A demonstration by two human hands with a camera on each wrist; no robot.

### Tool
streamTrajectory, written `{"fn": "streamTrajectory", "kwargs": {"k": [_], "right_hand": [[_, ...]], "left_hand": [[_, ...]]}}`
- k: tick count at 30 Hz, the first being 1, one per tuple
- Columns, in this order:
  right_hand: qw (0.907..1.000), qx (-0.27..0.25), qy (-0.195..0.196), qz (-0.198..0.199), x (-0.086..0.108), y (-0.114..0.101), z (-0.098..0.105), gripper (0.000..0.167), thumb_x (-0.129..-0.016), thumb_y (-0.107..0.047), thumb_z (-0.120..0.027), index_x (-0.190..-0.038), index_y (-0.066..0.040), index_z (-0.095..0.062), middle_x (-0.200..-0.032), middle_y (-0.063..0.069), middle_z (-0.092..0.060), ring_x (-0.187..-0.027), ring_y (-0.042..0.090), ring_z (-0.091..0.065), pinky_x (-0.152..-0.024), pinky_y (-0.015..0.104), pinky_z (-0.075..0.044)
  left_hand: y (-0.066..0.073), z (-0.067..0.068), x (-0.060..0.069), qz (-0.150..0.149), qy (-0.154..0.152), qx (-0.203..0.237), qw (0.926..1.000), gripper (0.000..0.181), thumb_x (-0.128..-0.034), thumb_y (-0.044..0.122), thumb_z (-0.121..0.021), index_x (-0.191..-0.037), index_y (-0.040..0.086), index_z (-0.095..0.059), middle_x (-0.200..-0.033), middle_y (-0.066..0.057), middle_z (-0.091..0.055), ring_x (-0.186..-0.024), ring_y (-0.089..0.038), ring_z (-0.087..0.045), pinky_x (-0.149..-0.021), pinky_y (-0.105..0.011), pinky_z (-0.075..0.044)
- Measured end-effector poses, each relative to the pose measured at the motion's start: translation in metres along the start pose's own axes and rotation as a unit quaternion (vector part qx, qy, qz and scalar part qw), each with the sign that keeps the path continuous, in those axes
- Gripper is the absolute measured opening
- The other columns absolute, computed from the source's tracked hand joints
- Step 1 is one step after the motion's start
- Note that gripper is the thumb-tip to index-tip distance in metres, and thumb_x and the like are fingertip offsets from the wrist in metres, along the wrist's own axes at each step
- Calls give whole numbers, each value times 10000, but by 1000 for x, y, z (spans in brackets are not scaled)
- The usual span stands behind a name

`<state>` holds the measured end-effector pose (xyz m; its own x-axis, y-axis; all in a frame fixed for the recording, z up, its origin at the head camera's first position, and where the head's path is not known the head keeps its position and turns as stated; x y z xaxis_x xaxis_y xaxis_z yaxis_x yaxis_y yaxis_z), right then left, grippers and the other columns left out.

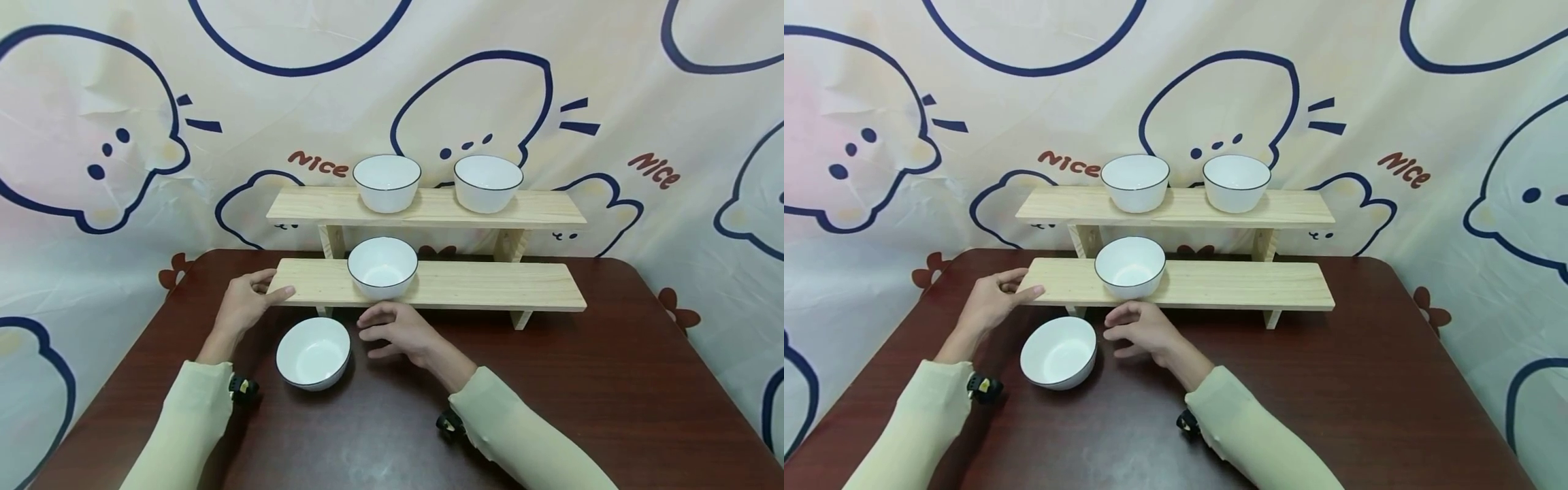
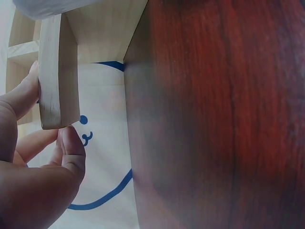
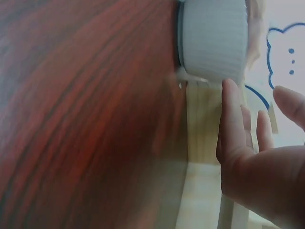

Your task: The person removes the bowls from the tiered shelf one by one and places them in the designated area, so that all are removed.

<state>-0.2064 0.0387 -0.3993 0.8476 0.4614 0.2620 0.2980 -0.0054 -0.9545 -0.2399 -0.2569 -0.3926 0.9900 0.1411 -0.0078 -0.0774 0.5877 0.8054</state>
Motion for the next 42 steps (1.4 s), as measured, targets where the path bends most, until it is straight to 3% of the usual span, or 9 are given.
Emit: {"fn": "streamTrajectory", "kwargs": {"k": [11,19,27,33,42], "right_hand": [[9996,-87,85,236,15,-14,28,334,-921,7,-679,-1232,89,-591,-1273,299,-587,-942,193,-657,-809,465,-577],[9993,-98,83,358,22,-23,41,373,-947,13,-644,-1289,128,-549,-1159,183,-658,-956,207,-662,-834,470,-570],[9983,-230,174,508,22,-30,53,254,-959,-21,-643,-1190,63,-577,-1181,248,-635,-995,275,-669,-844,463,-567],[9962,-479,462,564,23,-35,60,246,-962,-46,-645,-1178,-3,-536,-1087,152,-651,-934,238,-678,-847,461,-566],[9897,-705,931,828,19,-43,64,357,-976,-52,-640,-1297,19,-500,-1027,82,-633,-877,206,-653,-816,424,-579]], "left_hand": [[1,0,0,-3,-26,-27,10000,686,-920,302,-778,-1447,-48,-512,-1206,-272,-622,-1001,-319,-584,-720,-274,-475],[1,0,0,-44,-17,-49,10000,678,-922,298,-776,-1443,-49,-516,-1216,-279,-626,-987,-323,-600,-722,-277,-480],[1,0,1,-33,2,-39,10000,679,-924,293,-773,-1452,-44,-509,-1227,-282,-619,-1014,-333,-595,-723,-269,-481],[0,0,0,-6,14,-37,10000,681,-922,300,-776,-1452,-36,-513,-1225,-279,-621,-1019,-333,-588,-723,-275,-480],[0,0,-1,12,31,-48,10000,685,-916,315,-781,-1448,-29,-522,-1230,-273,-623,-1027,-339,-588,-745,-299,-478]]}}
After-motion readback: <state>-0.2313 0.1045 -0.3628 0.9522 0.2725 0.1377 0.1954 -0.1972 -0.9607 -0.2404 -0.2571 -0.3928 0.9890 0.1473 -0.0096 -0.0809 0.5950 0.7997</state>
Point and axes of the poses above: each hand's wrist, its own x-axis away from the middle knuckle, its own z-axis out of the back of the hand, y = z × x, the point moved 1 cm from there along -x, towards the middle knuckle
